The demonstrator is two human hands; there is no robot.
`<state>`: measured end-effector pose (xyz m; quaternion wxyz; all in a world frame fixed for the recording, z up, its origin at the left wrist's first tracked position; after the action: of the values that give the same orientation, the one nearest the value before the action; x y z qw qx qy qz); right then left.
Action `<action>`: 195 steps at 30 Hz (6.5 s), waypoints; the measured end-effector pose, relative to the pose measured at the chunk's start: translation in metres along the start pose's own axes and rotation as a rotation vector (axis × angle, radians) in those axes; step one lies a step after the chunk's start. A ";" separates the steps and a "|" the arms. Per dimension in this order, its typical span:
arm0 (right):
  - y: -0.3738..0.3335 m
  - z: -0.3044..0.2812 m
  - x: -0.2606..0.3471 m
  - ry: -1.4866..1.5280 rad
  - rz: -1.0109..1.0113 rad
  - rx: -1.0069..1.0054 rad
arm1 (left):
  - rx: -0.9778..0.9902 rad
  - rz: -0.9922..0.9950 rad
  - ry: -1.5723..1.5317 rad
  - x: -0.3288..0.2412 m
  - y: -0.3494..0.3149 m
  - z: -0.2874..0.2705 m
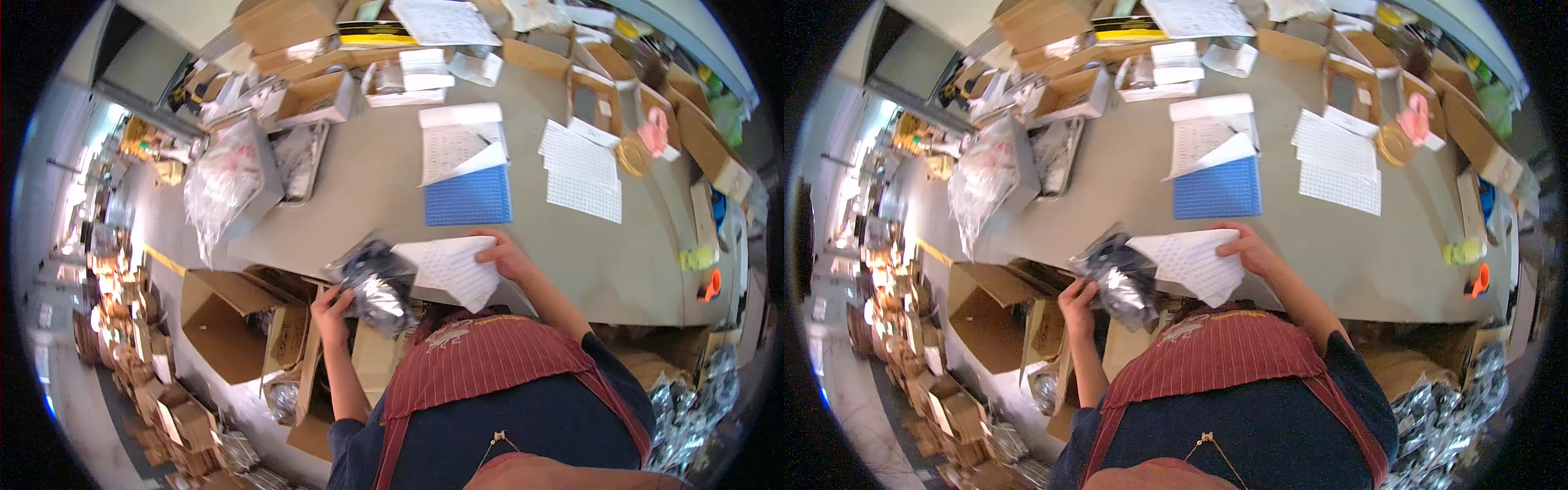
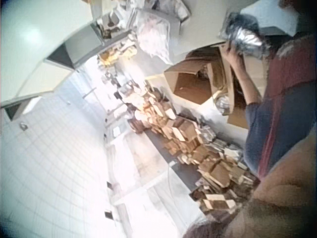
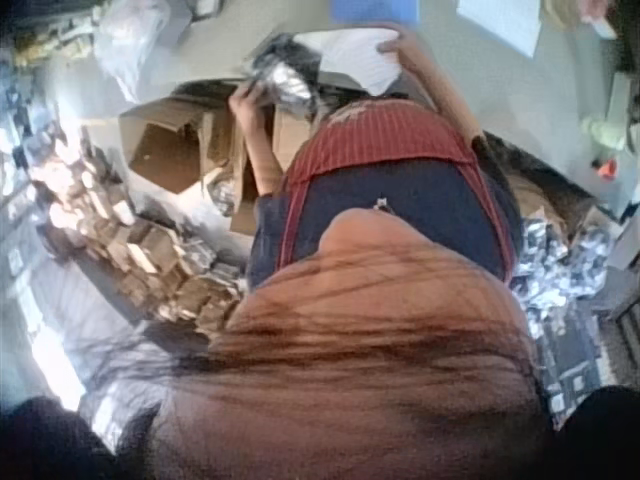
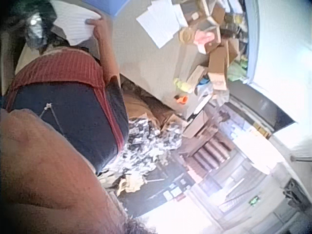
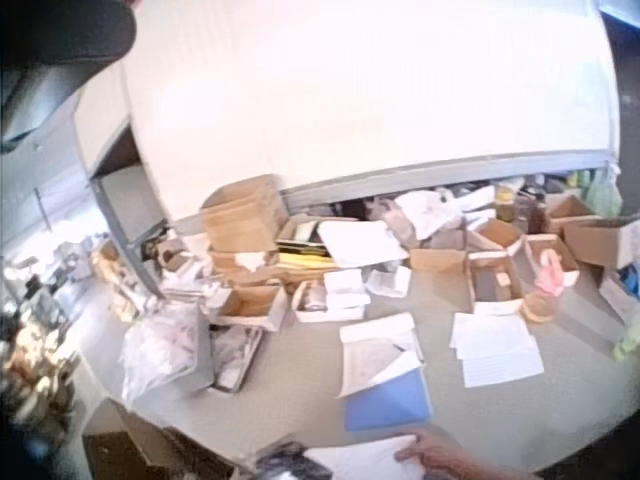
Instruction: The person packs fans into boxes after applying small square stickers to the center of each fan unit, handling both the sticker sheets and the packaged fans by hand.
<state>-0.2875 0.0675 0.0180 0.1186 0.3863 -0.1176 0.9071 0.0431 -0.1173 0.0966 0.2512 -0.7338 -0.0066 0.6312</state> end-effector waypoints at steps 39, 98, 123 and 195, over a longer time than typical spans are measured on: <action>0.162 0.024 -0.055 -1.016 -0.231 -0.073 | 0.008 0.782 0.646 -0.010 0.122 0.008; 0.133 0.033 -0.086 -0.942 -0.405 -0.479 | 1.109 -0.271 1.860 0.450 0.109 -0.124; 0.151 0.033 -0.105 -0.763 -0.425 -0.451 | 1.331 -0.666 2.009 0.551 0.060 -0.221; -0.083 -0.061 -0.018 -0.324 -0.670 -0.930 | 0.681 1.008 1.248 0.076 0.058 0.151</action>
<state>-0.2906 0.1621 -0.0262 0.5357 0.4433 -0.3909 0.6031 -0.1000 -0.0889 -0.0076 0.1054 -0.7462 0.6467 0.1176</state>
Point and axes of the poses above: each hand's wrist, its own y-axis towards the middle knuckle, its own z-axis out of the palm, x = y × z, the point moved 1 cm from there along y, towards the middle knuckle, and after that the axes turned 9 degrees about -z, right-handed, at the moved point
